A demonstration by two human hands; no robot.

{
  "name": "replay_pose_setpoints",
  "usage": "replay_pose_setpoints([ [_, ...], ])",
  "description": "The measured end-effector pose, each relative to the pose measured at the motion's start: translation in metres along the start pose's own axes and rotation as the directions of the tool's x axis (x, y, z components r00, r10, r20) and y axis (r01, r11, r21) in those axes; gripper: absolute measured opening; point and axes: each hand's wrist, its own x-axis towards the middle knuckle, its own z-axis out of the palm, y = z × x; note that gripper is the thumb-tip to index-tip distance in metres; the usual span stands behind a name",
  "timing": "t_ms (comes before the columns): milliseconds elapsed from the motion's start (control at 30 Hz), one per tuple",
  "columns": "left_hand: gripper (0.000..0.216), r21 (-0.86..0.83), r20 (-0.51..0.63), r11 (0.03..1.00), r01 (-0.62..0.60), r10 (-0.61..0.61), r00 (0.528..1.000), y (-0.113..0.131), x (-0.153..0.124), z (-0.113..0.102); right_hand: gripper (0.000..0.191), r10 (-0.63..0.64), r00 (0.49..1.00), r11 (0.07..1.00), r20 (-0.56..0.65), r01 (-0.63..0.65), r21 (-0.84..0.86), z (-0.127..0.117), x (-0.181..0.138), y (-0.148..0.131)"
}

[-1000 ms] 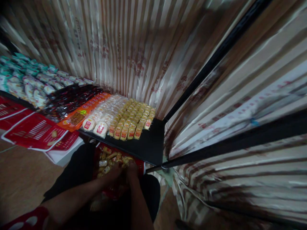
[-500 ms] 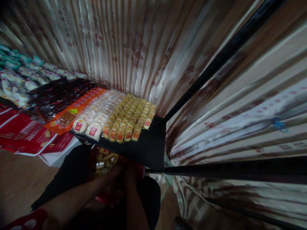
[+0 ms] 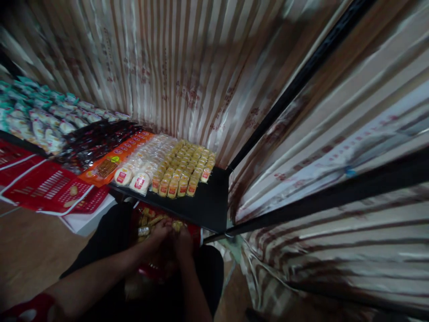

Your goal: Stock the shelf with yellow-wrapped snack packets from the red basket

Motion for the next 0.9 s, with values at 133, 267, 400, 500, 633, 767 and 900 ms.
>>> replay_pose_setpoints([
  [133,0.02,0.014,-0.017,0.999,-0.03,0.03,0.999,0.012,-0.017,0.003,0.027,0.014,0.998,0.997,-0.057,-0.018,-0.071,-0.014,-0.017,-0.012],
  [267,0.022,0.027,-0.008,0.994,-0.109,0.109,0.994,0.023,-0.035,0.004,0.022,0.008,0.992,0.997,-0.123,-0.017,-0.073,-0.026,-0.029,-0.019],
  [400,0.026,0.034,0.012,0.987,-0.159,0.158,0.987,0.035,-0.045,0.001,0.019,-0.04,0.986,0.999,-0.16,0.04,-0.003,-0.04,-0.039,-0.022],
  [500,0.027,-0.026,0.041,0.98,-0.195,0.196,0.98,0.044,-0.05,0.0,0.016,-0.101,0.97,0.993,-0.222,0.112,0.037,-0.049,-0.045,-0.025],
  [633,0.036,-0.155,0.066,0.959,-0.235,0.248,0.967,0.054,-0.052,0.001,0.022,-0.131,0.953,0.98,-0.272,0.166,0.109,-0.056,-0.052,-0.032],
  [767,0.038,-0.121,0.045,0.963,-0.24,0.246,0.968,0.063,-0.048,-0.002,0.027,-0.157,0.943,0.946,-0.293,0.228,0.229,-0.065,-0.056,-0.034],
  [900,0.038,-0.139,0.09,0.97,-0.198,0.212,0.973,0.076,-0.044,-0.006,0.027,-0.14,0.925,0.919,-0.354,0.254,0.3,-0.075,-0.053,-0.03],
])
